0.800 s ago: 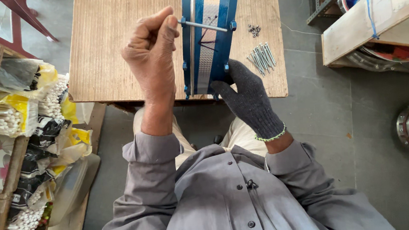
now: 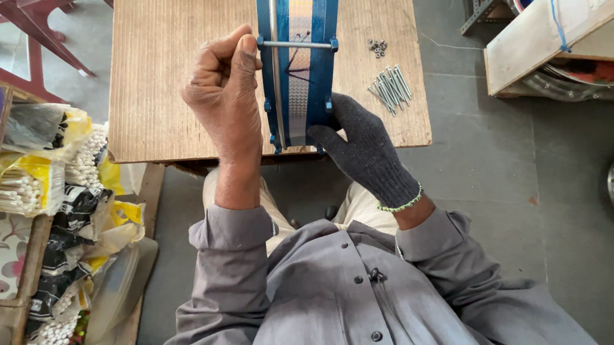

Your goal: The person puts on a glove, inserts long screws into the rim of a blue drum shell, and hand-tightens metal nuts onto the screws.

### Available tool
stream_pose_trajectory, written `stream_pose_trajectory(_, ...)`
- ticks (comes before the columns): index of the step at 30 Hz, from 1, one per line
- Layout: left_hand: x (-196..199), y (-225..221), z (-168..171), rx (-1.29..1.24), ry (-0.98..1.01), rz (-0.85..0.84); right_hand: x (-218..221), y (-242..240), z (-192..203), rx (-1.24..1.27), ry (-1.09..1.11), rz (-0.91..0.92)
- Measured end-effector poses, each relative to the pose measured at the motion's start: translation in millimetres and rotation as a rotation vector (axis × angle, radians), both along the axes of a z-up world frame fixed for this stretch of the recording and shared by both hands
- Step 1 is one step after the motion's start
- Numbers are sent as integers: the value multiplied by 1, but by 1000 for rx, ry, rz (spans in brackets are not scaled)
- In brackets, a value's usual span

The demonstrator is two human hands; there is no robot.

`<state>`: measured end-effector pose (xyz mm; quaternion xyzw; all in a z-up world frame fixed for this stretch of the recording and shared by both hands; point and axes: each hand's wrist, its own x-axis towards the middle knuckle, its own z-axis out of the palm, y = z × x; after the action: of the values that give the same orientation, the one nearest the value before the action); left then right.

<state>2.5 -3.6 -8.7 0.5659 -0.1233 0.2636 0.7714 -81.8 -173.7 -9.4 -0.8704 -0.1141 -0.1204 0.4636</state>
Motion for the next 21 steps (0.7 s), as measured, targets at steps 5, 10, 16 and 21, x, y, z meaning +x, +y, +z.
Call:
stream_pose_trajectory(5,-15,-3,1,383,148,190,1,1,-5,8,-30,-3)
stream_pose_trajectory(10,-34,4,3,532,-79,162,0,0,-11,8,-37,-11)
stream_pose_trajectory(16,-26,12,8,448,13,-25,0,0,-3,23,22,8)
stream_pose_trajectory(21,-4,28,5,812,190,-162,-3,-2,1,9,-16,35)
